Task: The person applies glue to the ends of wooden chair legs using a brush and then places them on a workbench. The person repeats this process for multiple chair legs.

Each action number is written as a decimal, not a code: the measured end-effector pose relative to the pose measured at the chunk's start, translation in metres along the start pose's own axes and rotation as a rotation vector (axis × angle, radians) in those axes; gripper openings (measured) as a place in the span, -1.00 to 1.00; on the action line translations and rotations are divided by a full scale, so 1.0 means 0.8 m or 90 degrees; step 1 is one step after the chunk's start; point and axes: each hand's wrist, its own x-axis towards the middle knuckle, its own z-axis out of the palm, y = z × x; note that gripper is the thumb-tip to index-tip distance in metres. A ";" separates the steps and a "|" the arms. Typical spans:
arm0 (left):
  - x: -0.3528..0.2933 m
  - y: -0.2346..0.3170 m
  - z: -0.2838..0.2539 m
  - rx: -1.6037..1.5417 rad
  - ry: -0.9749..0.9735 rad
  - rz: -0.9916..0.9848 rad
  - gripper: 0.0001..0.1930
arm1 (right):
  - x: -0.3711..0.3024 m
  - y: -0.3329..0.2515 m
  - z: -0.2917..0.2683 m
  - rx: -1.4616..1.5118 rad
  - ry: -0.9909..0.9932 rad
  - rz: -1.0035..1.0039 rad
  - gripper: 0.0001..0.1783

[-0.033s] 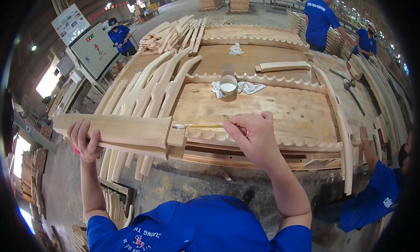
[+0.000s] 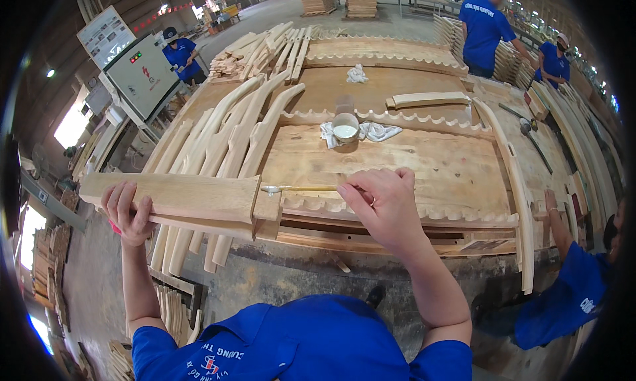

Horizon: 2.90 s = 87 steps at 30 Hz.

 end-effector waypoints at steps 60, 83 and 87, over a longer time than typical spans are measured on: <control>0.014 0.061 -0.038 -0.956 -0.894 -0.782 -0.12 | 0.019 0.037 0.009 -0.039 -0.123 -0.051 -0.88; 0.007 0.069 -0.037 -1.055 -1.091 -0.816 -0.16 | 0.013 0.088 0.022 -0.067 -0.047 -0.400 -0.84; -0.017 0.064 -0.037 -1.075 -1.069 -0.824 -0.19 | 0.016 0.091 0.008 -0.014 -0.085 -0.373 -0.86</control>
